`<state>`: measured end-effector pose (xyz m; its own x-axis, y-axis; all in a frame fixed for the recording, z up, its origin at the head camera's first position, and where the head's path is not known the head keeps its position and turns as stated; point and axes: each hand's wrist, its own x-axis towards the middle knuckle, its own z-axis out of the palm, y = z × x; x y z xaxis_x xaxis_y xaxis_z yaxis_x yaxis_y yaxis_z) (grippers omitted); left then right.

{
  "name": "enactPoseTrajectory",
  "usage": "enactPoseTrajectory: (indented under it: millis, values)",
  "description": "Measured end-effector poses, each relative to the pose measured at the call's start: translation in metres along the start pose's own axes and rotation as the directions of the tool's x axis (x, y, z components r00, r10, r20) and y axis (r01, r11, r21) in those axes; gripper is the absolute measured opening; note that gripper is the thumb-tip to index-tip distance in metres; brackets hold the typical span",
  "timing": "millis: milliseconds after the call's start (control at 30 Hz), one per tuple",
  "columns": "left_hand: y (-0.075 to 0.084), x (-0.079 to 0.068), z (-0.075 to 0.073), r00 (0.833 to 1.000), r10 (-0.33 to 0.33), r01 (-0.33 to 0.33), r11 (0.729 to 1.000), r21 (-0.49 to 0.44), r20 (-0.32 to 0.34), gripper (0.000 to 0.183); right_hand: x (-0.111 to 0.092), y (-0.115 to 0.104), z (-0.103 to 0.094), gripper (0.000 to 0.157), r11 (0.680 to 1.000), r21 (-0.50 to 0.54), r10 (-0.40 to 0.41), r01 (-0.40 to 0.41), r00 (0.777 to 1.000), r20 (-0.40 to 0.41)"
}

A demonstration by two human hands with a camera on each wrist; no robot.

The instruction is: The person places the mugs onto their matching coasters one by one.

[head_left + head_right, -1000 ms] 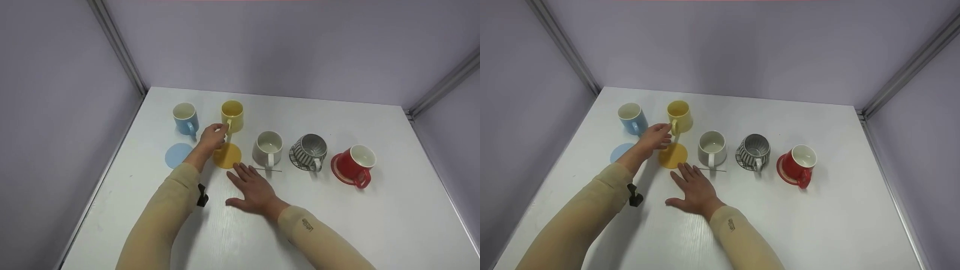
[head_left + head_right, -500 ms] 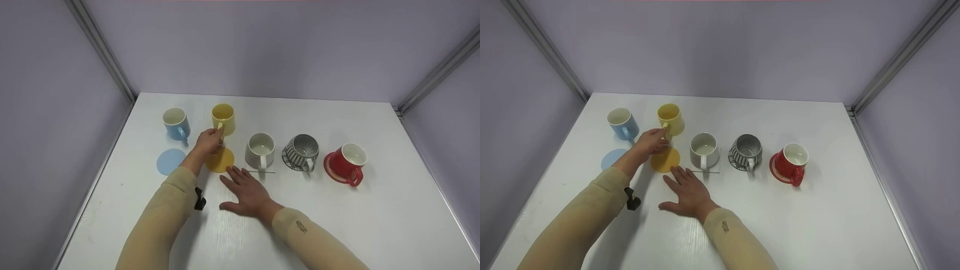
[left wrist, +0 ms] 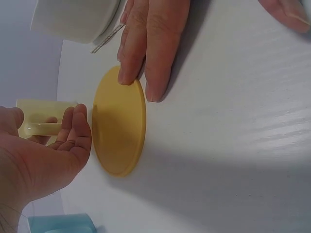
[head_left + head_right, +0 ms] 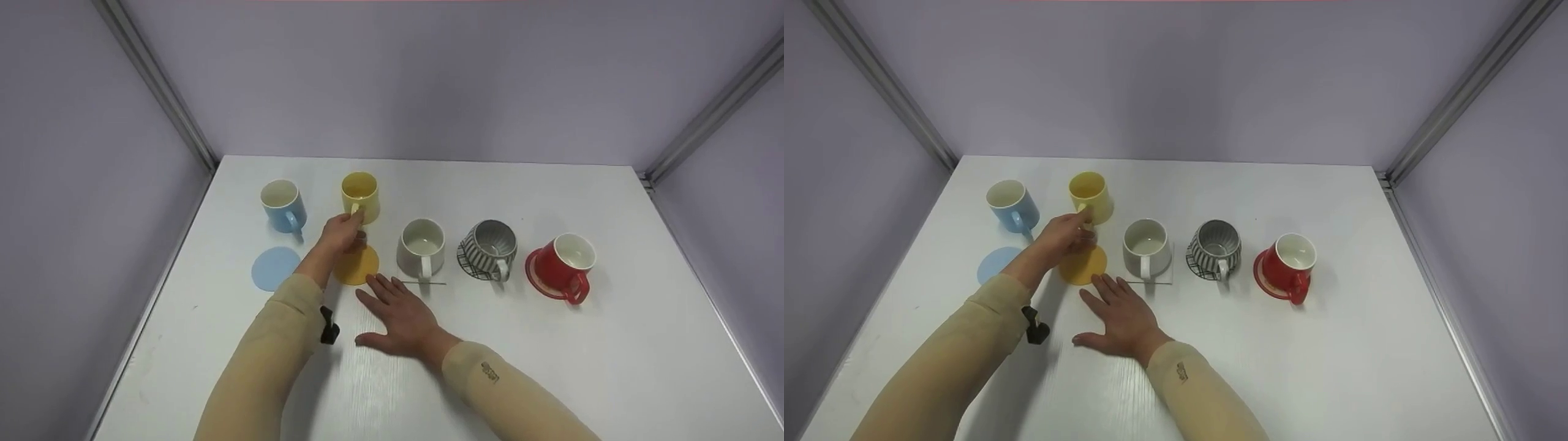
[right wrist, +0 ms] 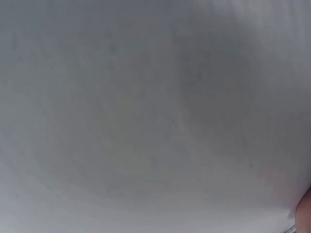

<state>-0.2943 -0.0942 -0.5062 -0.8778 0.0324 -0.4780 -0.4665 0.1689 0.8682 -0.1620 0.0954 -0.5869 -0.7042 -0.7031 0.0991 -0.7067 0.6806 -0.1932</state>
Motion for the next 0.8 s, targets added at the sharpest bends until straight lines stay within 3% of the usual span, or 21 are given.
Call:
enactPoseTrajectory:
  millis: [200, 800]
  values:
    - [-0.0010, -0.0020, 0.0010, 1.000, 0.030, -0.030, 0.993, -0.111, -0.002, 0.055, -0.0006, -0.0004, -0.0012, 0.089, 1.000, 0.009, -0.010, 0.010, 1.000, -0.012]
    - [-0.0005, 0.0023, 0.0031, 1.000, 0.015, -0.018, 0.990, -0.143, -0.024, 0.049, 0.0006, 0.0013, 0.0008, 0.093, 1.000, 0.008, 0.000, 0.000, 1.000, 0.003]
